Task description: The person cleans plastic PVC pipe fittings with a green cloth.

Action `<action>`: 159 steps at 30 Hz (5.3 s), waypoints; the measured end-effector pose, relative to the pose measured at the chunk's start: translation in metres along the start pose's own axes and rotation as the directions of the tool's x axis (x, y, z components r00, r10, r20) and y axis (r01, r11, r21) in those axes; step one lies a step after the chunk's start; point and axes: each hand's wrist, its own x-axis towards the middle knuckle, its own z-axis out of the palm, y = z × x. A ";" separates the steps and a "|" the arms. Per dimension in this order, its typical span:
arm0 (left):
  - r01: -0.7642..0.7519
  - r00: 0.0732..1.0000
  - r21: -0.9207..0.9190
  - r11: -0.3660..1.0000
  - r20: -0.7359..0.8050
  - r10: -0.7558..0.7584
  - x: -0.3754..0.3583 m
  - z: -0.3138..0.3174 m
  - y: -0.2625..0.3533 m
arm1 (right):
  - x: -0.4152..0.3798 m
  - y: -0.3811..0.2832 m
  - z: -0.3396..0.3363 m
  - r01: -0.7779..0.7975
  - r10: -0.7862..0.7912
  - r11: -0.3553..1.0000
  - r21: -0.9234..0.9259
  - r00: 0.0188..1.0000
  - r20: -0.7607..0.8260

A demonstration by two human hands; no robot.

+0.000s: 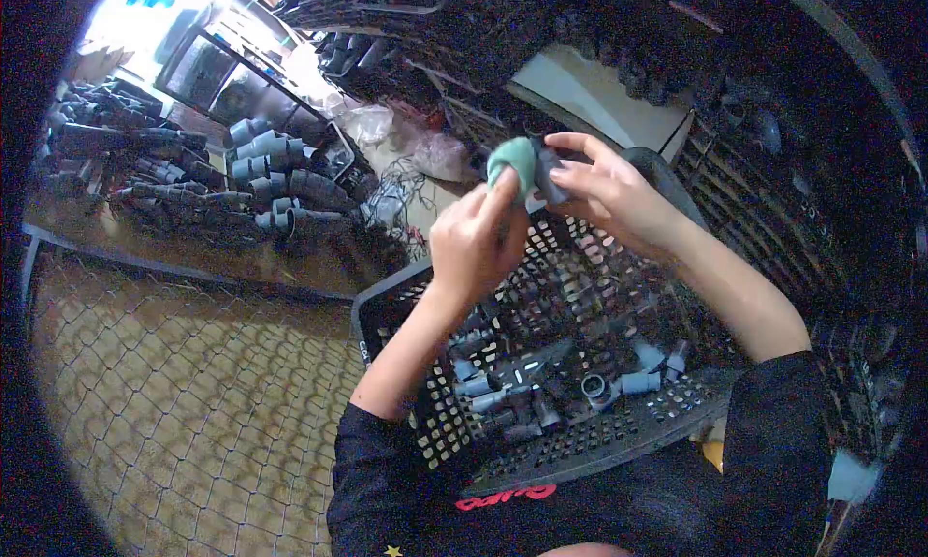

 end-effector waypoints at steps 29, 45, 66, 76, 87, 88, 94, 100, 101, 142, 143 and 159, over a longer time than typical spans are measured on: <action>-0.082 0.996 0.077 0.994 0.039 0.079 -0.013 0.011 -0.008 | 0.000 0.011 0.011 0.119 -0.134 0.984 -0.137 0.985 -0.106; -0.106 0.993 0.028 0.994 -0.044 0.107 -0.004 0.003 -0.010 | 0.004 0.010 0.017 0.049 -0.052 0.998 -0.051 0.996 -0.077; -0.156 0.986 0.021 0.987 0.053 0.155 -0.007 0.009 -0.013 | 0.001 0.006 0.003 -0.080 0.083 0.996 0.036 0.993 -0.089; -0.096 0.993 0.059 0.994 0.072 0.091 -0.006 0.007 0.003 | 0.003 -0.004 -0.004 -0.109 0.091 0.975 -0.195 0.991 -0.101; -0.140 0.986 -0.042 0.989 0.090 0.143 -0.001 -0.005 0.002 | 0.005 0.003 -0.010 -0.042 0.015 0.973 -0.225 0.993 -0.117; -0.148 0.984 -0.069 0.987 0.092 0.154 -0.001 -0.004 0.004 | 0.005 0.009 -0.006 0.056 -0.096 0.958 -0.282 0.987 -0.129; -0.245 0.939 -0.167 0.955 0.205 0.277 -0.005 0.000 0.003 | -0.005 0.007 -0.002 0.185 -0.307 0.821 -0.540 0.941 -0.145; -0.180 0.966 -0.096 0.979 0.173 0.194 -0.008 -0.001 0.009 | 0.001 0.009 -0.007 0.139 -0.218 0.902 -0.409 0.964 -0.153; -0.225 0.961 -0.039 0.974 0.157 0.228 -0.008 -0.001 0.015 | 0.002 0.007 -0.009 0.090 -0.143 0.924 -0.372 0.983 -0.118; -0.265 0.946 0.056 0.963 0.210 0.248 -0.005 -0.005 -0.003 | 0.004 -0.009 -0.005 -0.136 0.150 0.981 -0.138 0.984 0.097; -0.257 0.949 0.078 0.963 0.208 0.237 -0.005 -0.007 -0.006 | 0.006 -0.008 -0.007 -0.094 0.113 0.983 -0.160 0.987 0.112; -0.253 0.959 0.054 0.966 0.144 0.243 -0.012 0.004 -0.005 | 0.011 0.005 -0.019 0.014 0.011 0.974 -0.226 0.994 0.108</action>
